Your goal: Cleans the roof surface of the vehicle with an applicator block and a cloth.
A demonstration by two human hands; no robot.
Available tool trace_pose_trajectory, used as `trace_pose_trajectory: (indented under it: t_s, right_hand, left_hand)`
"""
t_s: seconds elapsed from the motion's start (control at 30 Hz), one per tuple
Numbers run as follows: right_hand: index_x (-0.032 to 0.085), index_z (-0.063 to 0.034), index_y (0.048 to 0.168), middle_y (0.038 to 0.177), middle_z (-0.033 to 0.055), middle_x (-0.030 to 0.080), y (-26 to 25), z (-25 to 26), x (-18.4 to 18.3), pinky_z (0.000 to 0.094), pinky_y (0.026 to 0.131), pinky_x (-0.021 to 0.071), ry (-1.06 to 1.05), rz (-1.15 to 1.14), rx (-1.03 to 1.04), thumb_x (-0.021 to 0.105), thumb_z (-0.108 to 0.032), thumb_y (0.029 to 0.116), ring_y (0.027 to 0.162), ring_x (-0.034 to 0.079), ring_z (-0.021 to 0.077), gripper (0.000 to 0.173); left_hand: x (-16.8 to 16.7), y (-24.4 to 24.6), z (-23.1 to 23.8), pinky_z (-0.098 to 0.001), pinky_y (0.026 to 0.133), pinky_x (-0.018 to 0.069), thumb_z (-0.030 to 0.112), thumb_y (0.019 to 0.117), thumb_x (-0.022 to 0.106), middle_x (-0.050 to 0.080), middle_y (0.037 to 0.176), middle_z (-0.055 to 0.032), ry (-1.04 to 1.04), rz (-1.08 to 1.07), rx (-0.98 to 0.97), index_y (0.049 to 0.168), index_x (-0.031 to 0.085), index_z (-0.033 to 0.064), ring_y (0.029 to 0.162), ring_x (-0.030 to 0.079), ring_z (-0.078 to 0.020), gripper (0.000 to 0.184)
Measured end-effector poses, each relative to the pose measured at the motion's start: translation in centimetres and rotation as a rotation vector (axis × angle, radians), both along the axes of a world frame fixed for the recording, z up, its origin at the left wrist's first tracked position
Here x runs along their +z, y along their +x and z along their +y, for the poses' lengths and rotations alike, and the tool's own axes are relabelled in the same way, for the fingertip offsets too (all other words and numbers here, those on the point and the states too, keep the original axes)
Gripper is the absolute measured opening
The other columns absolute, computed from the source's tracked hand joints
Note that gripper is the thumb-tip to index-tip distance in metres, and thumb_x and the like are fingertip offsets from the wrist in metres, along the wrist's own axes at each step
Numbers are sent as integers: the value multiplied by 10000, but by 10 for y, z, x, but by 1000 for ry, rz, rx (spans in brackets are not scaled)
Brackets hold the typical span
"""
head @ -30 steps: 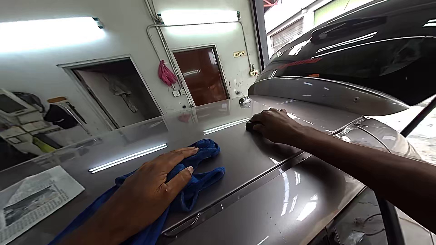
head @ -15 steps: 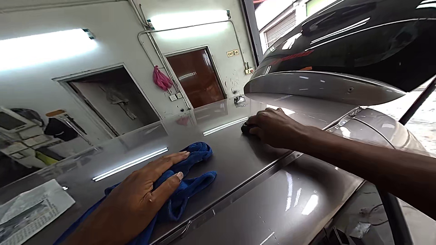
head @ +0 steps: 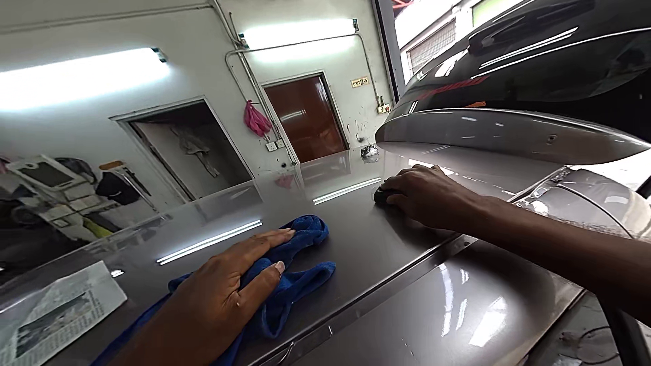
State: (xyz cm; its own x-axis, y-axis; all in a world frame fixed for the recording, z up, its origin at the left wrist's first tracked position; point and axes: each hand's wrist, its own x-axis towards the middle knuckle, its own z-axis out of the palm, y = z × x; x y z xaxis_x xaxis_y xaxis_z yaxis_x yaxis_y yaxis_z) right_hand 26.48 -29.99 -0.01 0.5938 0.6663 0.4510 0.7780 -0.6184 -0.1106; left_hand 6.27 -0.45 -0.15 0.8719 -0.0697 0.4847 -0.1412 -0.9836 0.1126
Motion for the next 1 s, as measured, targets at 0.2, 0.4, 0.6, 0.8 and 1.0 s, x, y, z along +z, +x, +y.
trace_pose_trajectory:
  t_s: [0.2,0.4,0.6,0.8,1.0]
  right_hand:
    - [734,-178,1178,1088,54,720,5,5,7,557,917,466,8,12,11,553,-286,1042,1118,636,274,251]
    - [731,-198,1213,1140,36,726,8,7,2,568,913,474,-2,-7,8,543,-313,1051,1132,643,268,274]
    - [727,-168,1205,1103,84,712,27,11,-4,577,879,483,166,-51,-30,552,-279,1034,1119,628,323,269]
    - [644,-100,1374,1351,151,644,-1,-55,-19,590,1001,469,639,-335,-80,550,-206,1050,1231,598,375,353]
    - [611,-106,1414,1399,164,608,4,-62,-19,607,1027,430,812,-321,-135,532,-258,1064,1266,567,392,390]
  left_hand:
    - [1,0,-2,-443,1089,496,537,989,385,631,1403,151,-3,-17,-4,1359,661,329,1328,565,-57,507]
    - [-1,0,-3,-420,1067,508,551,978,395,634,1386,177,-6,-15,25,1351,662,351,1304,572,-27,500]
    - [5,-3,15,-452,1117,475,576,1001,353,608,1434,162,-50,34,87,1386,639,354,1344,550,-49,528]
    - [30,47,14,-638,1122,383,457,1097,387,566,1497,-102,-42,200,276,1477,564,147,1385,527,-330,521]
    - [34,175,-64,-625,1163,351,434,1105,350,555,1498,-158,-74,286,156,1491,537,101,1418,494,-342,543]
